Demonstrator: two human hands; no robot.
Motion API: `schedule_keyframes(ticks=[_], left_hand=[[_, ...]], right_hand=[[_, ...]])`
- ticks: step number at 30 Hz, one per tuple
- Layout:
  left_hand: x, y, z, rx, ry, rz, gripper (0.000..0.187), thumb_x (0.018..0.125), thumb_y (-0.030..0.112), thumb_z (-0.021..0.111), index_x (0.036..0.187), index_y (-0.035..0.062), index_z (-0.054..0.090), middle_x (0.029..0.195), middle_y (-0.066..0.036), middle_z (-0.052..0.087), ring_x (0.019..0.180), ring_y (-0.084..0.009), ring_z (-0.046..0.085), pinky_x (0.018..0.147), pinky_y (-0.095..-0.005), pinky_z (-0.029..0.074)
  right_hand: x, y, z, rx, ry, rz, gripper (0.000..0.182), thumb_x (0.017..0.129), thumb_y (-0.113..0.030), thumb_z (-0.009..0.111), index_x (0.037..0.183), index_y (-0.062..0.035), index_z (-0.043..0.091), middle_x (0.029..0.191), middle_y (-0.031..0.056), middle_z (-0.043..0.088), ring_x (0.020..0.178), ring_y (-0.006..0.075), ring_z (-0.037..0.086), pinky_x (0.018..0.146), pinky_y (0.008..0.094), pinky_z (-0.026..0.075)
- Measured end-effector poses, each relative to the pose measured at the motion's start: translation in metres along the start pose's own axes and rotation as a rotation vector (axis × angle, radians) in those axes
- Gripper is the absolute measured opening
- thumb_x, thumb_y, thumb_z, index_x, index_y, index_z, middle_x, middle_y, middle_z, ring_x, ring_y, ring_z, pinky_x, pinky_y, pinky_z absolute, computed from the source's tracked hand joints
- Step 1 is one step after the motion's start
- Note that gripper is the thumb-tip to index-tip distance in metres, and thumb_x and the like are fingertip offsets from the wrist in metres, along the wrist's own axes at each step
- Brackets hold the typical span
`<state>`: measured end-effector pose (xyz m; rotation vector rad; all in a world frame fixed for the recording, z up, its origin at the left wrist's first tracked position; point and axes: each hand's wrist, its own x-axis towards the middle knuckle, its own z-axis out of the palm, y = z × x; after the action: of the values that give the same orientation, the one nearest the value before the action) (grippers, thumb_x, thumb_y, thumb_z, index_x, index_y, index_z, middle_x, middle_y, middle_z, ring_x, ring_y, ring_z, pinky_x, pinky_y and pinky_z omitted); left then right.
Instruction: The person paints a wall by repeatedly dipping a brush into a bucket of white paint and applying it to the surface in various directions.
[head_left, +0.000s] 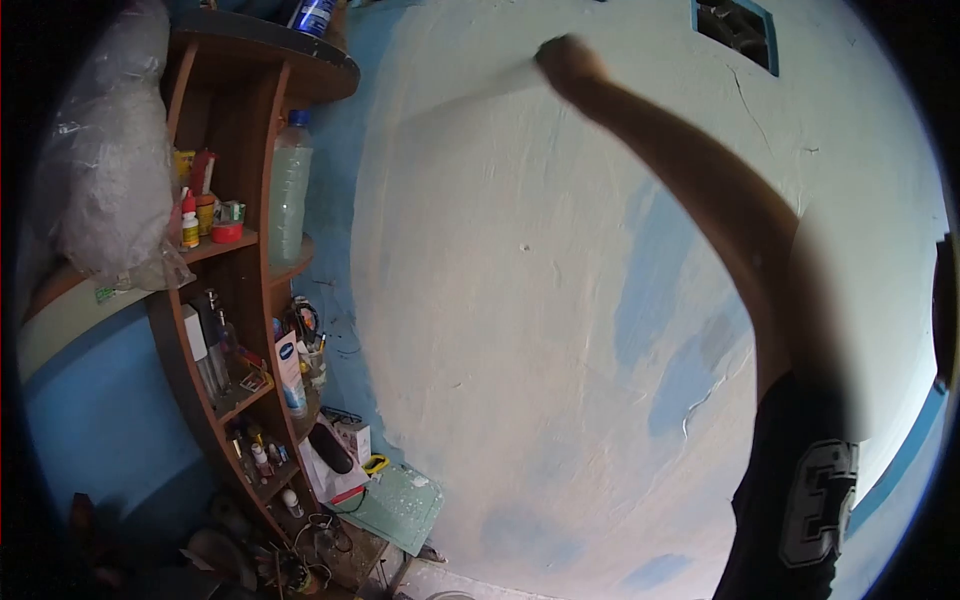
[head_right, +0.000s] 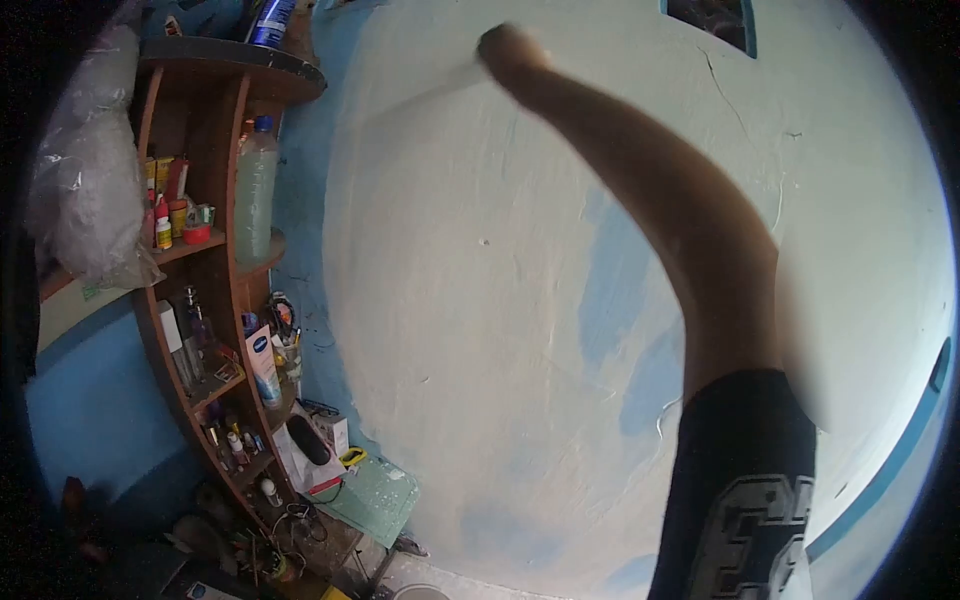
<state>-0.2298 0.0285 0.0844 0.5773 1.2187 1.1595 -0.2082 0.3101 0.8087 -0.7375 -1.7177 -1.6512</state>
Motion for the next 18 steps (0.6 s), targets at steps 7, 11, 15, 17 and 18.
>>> schedule_keyframes(ticks=[7,11,15,17,18], left_hand=[[-0.016,-0.014,0.01,0.001,0.019,-0.024,0.06,0.079,0.008,0.049,0.129,0.0024,0.015,0.121,-0.023,0.036,0.104,-0.033,0.044,0.082,-0.0412,0.041],[-0.041,-0.035,0.015,-0.022,0.028,-0.038,0.06,0.079,0.006,0.049,0.129,0.0019,0.015,0.122,-0.023,0.035,0.106,-0.0339,0.043,0.084,-0.0422,0.041],[-0.068,-0.062,0.017,-0.062,0.035,-0.072,0.061,0.079,0.004,0.049,0.128,0.0014,0.014,0.123,-0.024,0.033,0.108,-0.0348,0.042,0.086,-0.0433,0.041],[-0.084,-0.076,0.018,-0.09,0.039,-0.1,0.061,0.078,0.003,0.048,0.128,0.0011,0.014,0.124,-0.024,0.033,0.11,-0.0353,0.041,0.087,-0.0439,0.04],[-0.093,-0.083,0.019,-0.113,0.038,-0.119,0.061,0.078,0.003,0.048,0.128,0.001,0.014,0.125,-0.024,0.032,0.11,-0.0356,0.041,0.088,-0.0441,0.04]], right_hand=[[-0.151,-0.078,-0.009,-0.309,-0.267,-0.632,0.024,0.079,-0.009,0.055,0.102,-0.0025,0.05,0.102,0.0079,0.053,0.093,0.0137,0.055,0.072,0.023,0.049],[-0.2,-0.084,-0.033,-0.094,-0.374,-0.614,0.007,0.078,-0.012,0.053,0.083,-0.0077,0.055,0.075,0.0028,0.056,0.07,0.0132,0.056,0.056,0.0265,0.044],[-0.275,-0.057,-0.04,0.28,-0.177,-0.21,0.009,0.08,-0.015,0.051,0.077,-0.007,0.054,0.059,0.005,0.053,0.056,0.0187,0.056,0.052,0.0323,0.044],[-0.324,-0.052,-0.068,0.507,-0.373,0.14,0.014,0.082,-0.017,0.05,0.076,-0.0042,0.054,0.063,0.0104,0.055,0.058,0.0254,0.056,0.051,0.0375,0.043],[-0.357,-0.055,-0.077,0.543,-0.465,0.273,0.019,0.082,-0.02,0.05,0.073,-0.0041,0.054,0.063,0.0132,0.054,0.059,0.0303,0.055,0.051,0.0402,0.042]])
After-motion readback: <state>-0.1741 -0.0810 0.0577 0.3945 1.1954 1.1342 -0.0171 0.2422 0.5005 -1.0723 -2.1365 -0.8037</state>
